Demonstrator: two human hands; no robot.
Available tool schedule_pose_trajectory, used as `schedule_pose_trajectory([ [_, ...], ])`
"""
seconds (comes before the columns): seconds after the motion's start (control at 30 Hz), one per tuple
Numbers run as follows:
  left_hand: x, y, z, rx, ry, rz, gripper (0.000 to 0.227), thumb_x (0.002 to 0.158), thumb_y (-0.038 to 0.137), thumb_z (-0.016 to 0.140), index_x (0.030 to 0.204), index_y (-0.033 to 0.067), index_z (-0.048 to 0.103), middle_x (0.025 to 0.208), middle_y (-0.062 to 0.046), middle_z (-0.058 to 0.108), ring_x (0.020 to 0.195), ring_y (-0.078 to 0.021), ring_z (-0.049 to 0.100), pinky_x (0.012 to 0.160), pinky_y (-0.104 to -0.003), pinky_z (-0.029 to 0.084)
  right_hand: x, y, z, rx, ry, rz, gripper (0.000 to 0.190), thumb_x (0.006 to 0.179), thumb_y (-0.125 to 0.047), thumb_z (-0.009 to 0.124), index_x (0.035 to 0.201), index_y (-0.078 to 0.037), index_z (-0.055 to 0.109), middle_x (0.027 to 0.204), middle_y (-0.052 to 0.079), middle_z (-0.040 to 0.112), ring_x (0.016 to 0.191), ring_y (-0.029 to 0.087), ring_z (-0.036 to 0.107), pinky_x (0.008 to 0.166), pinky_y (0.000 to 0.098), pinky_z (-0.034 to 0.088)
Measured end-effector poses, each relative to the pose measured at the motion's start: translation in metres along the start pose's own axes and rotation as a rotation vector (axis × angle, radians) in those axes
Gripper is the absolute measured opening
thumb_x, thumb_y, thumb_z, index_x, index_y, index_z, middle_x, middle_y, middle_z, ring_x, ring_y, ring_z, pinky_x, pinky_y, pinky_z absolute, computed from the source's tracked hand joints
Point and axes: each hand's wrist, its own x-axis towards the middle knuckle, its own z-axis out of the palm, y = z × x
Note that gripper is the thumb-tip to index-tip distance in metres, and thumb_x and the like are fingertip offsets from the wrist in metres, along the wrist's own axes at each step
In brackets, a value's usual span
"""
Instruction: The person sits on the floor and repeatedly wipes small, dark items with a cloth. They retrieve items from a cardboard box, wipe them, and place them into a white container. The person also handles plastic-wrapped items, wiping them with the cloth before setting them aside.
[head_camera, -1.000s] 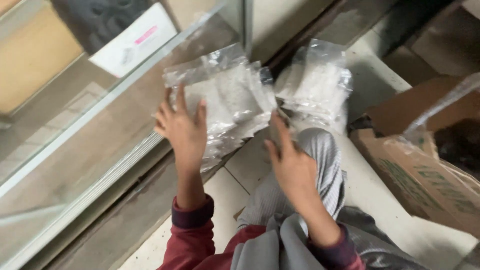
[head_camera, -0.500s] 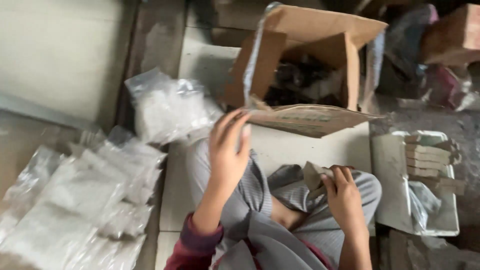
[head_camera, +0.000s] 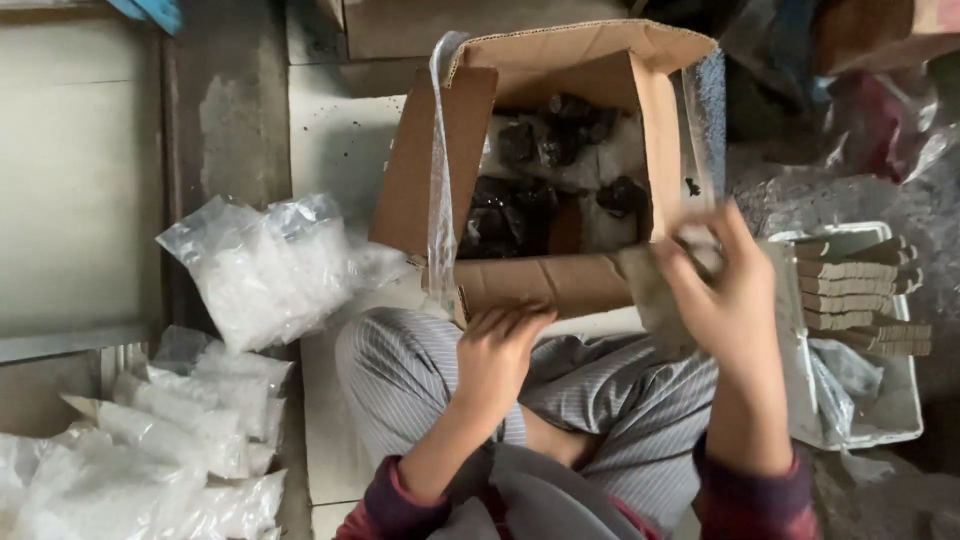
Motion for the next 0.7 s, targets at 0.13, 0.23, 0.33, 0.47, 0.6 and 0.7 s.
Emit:
schedule_pose_trajectory([
  [0.13, -0.001, 0.004, -0.002, -0.068, 0.022, -0.034, 0.011, 0.093, 0.013, 0.071, 0.098, 0.0209, 0.077, 0.093, 0.004, 0.078, 0.092, -0.0185, 0.075, 0.08, -0.035, 0.059, 0.087, -0.029, 0.071, -0.376, -0.362, -0.289, 0.032, 0.09, -0.011, 0.068, 0.121, -0.018, 0.068, 0.097, 0.008, 0.076, 0.098, 0.042, 0.071, 0.084, 0.058, 0.055],
  [0.23, 0.006, 0.008, -0.007, -0.104, 0.035, -0.059, 0.013, 0.095, 0.011, 0.066, 0.092, 0.019, 0.075, 0.092, 0.004, 0.077, 0.094, -0.0205, 0.075, 0.081, -0.038, 0.059, 0.137, 0.01, 0.164, -0.665, -0.558, -0.275, 0.018, 0.088, -0.018, 0.065, 0.103, -0.019, 0.075, 0.091, 0.007, 0.078, 0.088, 0.038, 0.075, 0.077, 0.0534, 0.06],
  [0.33, 0.017, 0.002, -0.015, -0.16, -0.02, -0.072, 0.018, 0.094, 0.006, 0.061, 0.096, 0.0174, 0.075, 0.098, 0.002, 0.077, 0.099, -0.0216, 0.074, 0.086, -0.037, 0.056, 0.165, 0.042, 0.251, -0.826, -0.732, -0.066, 0.033, 0.091, -0.04, 0.064, 0.111, -0.016, 0.073, 0.108, 0.01, 0.073, 0.101, 0.038, 0.072, 0.081, 0.0497, 0.059],
  [0.47, 0.029, -0.002, -0.019, -0.259, -0.061, -0.12, 0.026, 0.093, 0.001, 0.054, 0.099, 0.014, 0.076, 0.105, -0.001, 0.077, 0.105, -0.0243, 0.073, 0.094, -0.039, 0.054, 0.168, 0.045, 0.291, -0.29, -0.821, 0.326, 0.044, 0.092, -0.023, 0.038, 0.109, 0.005, 0.067, 0.118, 0.025, 0.07, 0.105, 0.043, 0.07, 0.083, 0.048, 0.056],
  [0.6, 0.03, -0.008, -0.014, -0.272, -0.054, -0.109, 0.025, 0.1, 0.003, 0.053, 0.097, 0.0125, 0.075, 0.104, -0.001, 0.077, 0.105, -0.0246, 0.074, 0.095, -0.043, 0.055, 0.174, 0.066, 0.295, -0.298, -0.798, 0.233, 0.038, 0.093, -0.023, 0.037, 0.118, -0.008, 0.061, 0.113, 0.019, 0.071, 0.1, 0.044, 0.067, 0.075, 0.0544, 0.055],
  [0.7, 0.029, -0.008, -0.014, -0.263, -0.067, -0.114, 0.025, 0.097, -0.003, 0.056, 0.096, 0.0128, 0.075, 0.105, -0.001, 0.077, 0.107, -0.0238, 0.073, 0.097, -0.045, 0.055, 0.18, 0.079, 0.301, -0.183, -0.752, 0.209, 0.037, 0.092, -0.024, 0.045, 0.114, -0.016, 0.074, 0.105, 0.016, 0.076, 0.094, 0.039, 0.071, 0.075, 0.047, 0.055],
])
